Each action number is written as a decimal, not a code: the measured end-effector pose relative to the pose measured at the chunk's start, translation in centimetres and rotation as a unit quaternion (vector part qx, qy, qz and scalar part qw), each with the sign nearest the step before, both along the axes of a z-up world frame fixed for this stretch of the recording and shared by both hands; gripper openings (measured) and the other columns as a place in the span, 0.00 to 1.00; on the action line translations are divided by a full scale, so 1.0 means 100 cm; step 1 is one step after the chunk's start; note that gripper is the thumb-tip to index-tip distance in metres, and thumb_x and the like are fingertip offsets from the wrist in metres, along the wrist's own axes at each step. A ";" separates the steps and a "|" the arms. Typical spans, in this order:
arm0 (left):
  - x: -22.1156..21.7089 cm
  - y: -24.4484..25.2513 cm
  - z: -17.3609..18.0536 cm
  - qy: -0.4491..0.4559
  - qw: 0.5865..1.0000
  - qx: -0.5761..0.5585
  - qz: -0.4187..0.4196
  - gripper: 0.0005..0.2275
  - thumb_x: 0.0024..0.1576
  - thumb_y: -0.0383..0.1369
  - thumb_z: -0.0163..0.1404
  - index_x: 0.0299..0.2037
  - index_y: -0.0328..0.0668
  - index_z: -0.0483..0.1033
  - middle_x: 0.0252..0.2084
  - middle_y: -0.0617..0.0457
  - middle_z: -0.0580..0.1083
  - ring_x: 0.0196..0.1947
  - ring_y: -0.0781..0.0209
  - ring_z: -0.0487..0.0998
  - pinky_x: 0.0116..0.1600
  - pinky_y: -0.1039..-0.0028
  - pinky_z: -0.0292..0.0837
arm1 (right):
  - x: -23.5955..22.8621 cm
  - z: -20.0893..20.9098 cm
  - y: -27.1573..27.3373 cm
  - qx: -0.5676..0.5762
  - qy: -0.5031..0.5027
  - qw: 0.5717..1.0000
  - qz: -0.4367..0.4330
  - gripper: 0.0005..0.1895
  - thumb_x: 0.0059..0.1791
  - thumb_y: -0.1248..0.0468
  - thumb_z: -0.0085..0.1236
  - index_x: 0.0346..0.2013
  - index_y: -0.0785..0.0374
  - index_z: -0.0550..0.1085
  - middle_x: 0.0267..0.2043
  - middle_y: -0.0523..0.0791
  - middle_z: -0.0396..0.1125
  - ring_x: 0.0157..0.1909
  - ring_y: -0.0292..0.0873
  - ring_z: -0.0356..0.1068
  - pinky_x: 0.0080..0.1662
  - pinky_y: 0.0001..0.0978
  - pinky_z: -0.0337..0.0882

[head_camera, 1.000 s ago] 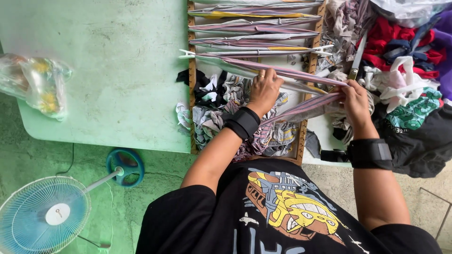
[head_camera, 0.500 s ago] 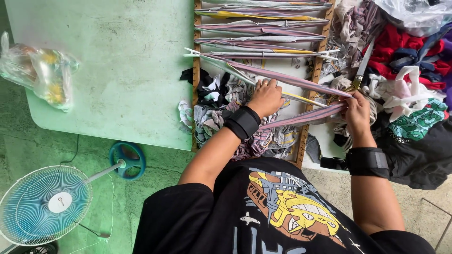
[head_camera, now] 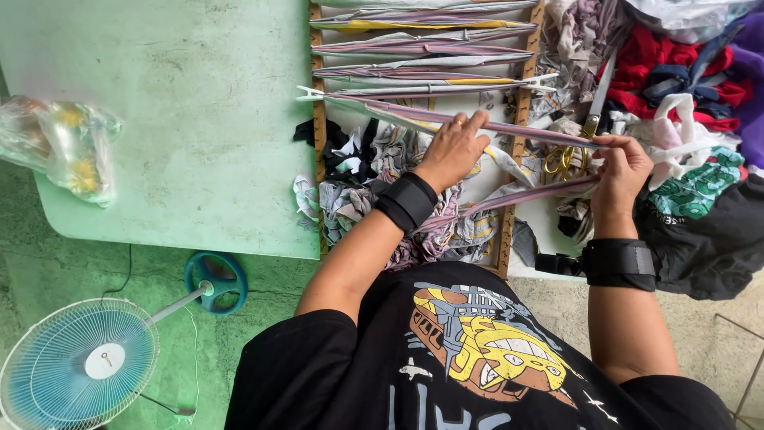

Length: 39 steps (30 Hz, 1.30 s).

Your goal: Weaving strips of fabric onto a wooden frame with pegs using plastic clips to secure the material.

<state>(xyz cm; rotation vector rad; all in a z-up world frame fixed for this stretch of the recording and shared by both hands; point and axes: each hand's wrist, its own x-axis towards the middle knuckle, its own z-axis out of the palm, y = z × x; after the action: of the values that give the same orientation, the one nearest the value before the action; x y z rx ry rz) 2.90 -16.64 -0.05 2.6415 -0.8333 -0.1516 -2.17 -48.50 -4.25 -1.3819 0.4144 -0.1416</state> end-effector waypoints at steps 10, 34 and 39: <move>0.036 -0.002 -0.013 0.043 0.997 -0.053 -0.030 0.06 0.59 0.31 0.50 0.35 0.43 0.81 0.40 0.49 0.75 0.46 0.46 0.78 0.62 0.51 0.65 | -0.004 -0.005 -0.030 -0.083 -0.018 0.989 -0.119 0.08 0.52 0.74 0.52 0.36 0.66 0.80 0.33 0.42 0.72 0.32 0.33 0.68 0.37 0.21 0.68; 0.057 0.012 0.028 0.151 0.988 0.012 0.002 0.17 0.48 0.45 0.60 0.47 0.55 0.81 0.48 0.52 0.73 0.48 0.48 0.77 0.56 0.55 0.67 | 0.044 0.040 0.075 -0.430 0.005 0.848 0.309 0.12 0.54 0.59 0.65 0.44 0.66 0.80 0.34 0.49 0.70 0.31 0.41 0.69 0.36 0.35 0.68; 0.067 0.021 -0.022 0.253 0.967 0.011 -0.007 0.15 0.57 0.48 0.57 0.48 0.53 0.81 0.48 0.52 0.75 0.49 0.50 0.77 0.53 0.55 0.70 | 0.039 0.033 0.078 -0.489 -0.035 0.828 0.272 0.11 0.53 0.59 0.67 0.42 0.64 0.80 0.32 0.48 0.67 0.32 0.49 0.68 0.36 0.42 0.68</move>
<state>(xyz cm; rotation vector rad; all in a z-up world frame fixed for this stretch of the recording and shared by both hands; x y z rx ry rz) 9.57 -14.56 -2.30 2.4391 -0.6724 -0.8026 1.69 -40.72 -0.96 -2.4502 -0.1904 0.0924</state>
